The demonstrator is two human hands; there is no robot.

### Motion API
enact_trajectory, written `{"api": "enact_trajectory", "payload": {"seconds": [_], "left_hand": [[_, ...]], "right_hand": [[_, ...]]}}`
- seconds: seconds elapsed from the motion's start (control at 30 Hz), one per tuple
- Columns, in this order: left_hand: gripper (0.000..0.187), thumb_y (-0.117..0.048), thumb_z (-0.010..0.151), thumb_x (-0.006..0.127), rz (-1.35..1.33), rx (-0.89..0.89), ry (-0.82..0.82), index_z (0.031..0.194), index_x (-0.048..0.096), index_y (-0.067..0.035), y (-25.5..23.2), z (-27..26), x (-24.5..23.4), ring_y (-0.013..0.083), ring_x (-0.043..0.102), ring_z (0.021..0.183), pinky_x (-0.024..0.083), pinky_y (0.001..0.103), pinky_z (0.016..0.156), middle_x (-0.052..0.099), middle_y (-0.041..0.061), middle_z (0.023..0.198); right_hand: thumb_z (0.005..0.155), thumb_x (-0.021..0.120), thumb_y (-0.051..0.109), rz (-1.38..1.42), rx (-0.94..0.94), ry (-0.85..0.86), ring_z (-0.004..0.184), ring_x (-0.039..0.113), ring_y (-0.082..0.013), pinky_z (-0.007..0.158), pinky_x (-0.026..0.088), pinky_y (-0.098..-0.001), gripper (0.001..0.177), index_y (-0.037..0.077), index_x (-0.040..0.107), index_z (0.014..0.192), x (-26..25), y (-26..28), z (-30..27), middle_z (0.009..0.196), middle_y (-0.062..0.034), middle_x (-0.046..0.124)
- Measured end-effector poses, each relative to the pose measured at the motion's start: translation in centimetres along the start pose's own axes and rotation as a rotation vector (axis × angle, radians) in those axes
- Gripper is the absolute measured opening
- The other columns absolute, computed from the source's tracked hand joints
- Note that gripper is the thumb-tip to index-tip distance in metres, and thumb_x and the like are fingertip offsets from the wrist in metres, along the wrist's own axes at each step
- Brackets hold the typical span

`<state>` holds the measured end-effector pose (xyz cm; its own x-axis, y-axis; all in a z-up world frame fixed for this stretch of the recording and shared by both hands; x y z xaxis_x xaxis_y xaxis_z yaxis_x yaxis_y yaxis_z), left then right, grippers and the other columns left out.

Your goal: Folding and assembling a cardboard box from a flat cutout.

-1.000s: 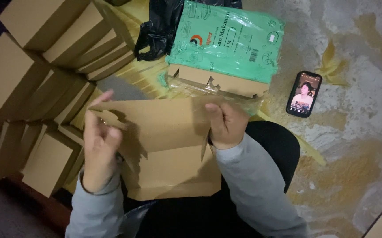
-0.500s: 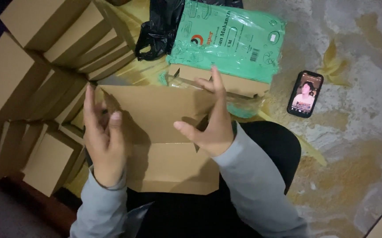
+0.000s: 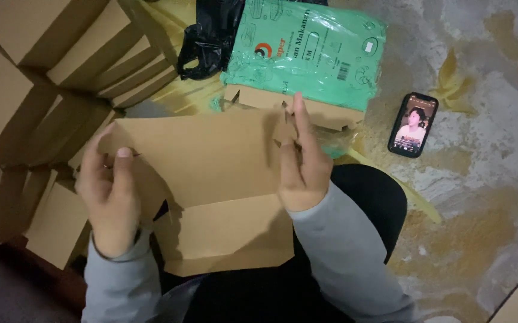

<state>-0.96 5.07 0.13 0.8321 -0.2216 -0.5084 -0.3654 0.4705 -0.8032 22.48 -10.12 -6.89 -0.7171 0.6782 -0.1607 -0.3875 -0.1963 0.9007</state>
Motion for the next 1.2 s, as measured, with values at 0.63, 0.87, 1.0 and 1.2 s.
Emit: {"api": "enact_trajectory", "payload": {"seconds": [0.63,0.87,1.0,1.2], "left_hand": [[0.024,-0.015,0.096,0.082,-0.041,-0.378,0.066,0.087,0.060,-0.015,2.1,-0.3,-1.0,0.0061,0.050,0.077,0.043,0.024,0.072,0.055,-0.008,0.082],[0.047,-0.009,0.096,0.081,0.001,-0.321,0.099,0.067,0.044,-0.015,0.8,-0.1,-1.6,0.0058,0.036,0.071,0.030,0.024,0.066,0.037,-0.010,0.072],[0.059,-0.004,0.092,0.079,-0.044,-0.325,0.105,0.065,0.030,-0.020,1.0,0.0,-1.8,0.0039,0.031,0.067,0.023,0.026,0.061,0.029,-0.012,0.072],[0.049,-0.008,0.093,0.079,-0.022,-0.226,0.268,0.068,0.037,-0.015,2.4,-0.1,-2.7,0.0075,0.030,0.068,0.028,0.025,0.063,0.035,-0.007,0.070]], "right_hand": [[0.101,0.055,0.031,-0.192,0.423,0.105,0.059,0.039,-0.0070,0.059,0.034,-0.0260,0.031,0.016,0.066,0.125,-0.4,-2.6,1.7,0.065,0.0076,0.043],[0.088,0.079,0.031,-0.122,0.530,0.175,0.078,0.051,-0.0077,0.071,0.046,-0.0234,0.048,0.010,0.067,0.130,-1.1,-4.2,2.3,0.102,0.0006,0.054],[0.087,0.077,0.020,-0.074,0.550,0.181,0.128,0.063,-0.0254,0.111,0.048,-0.0380,0.052,0.001,0.064,0.133,-0.7,-3.1,2.6,0.136,-0.0157,0.068],[0.088,0.076,0.011,0.007,0.434,0.119,0.107,0.072,-0.0163,0.099,0.059,-0.0326,0.028,0.006,0.075,0.116,-0.7,-1.8,3.4,0.113,-0.0042,0.077]]}}
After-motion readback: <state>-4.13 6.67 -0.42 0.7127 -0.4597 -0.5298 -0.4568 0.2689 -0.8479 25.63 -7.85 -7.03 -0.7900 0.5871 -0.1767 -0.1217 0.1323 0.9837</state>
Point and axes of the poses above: each hand's wrist, its own z-axis towards the middle knuckle, its own x-axis out of the palm, y = z × x, the point moved 2 cm from there along z, towards the middle knuckle
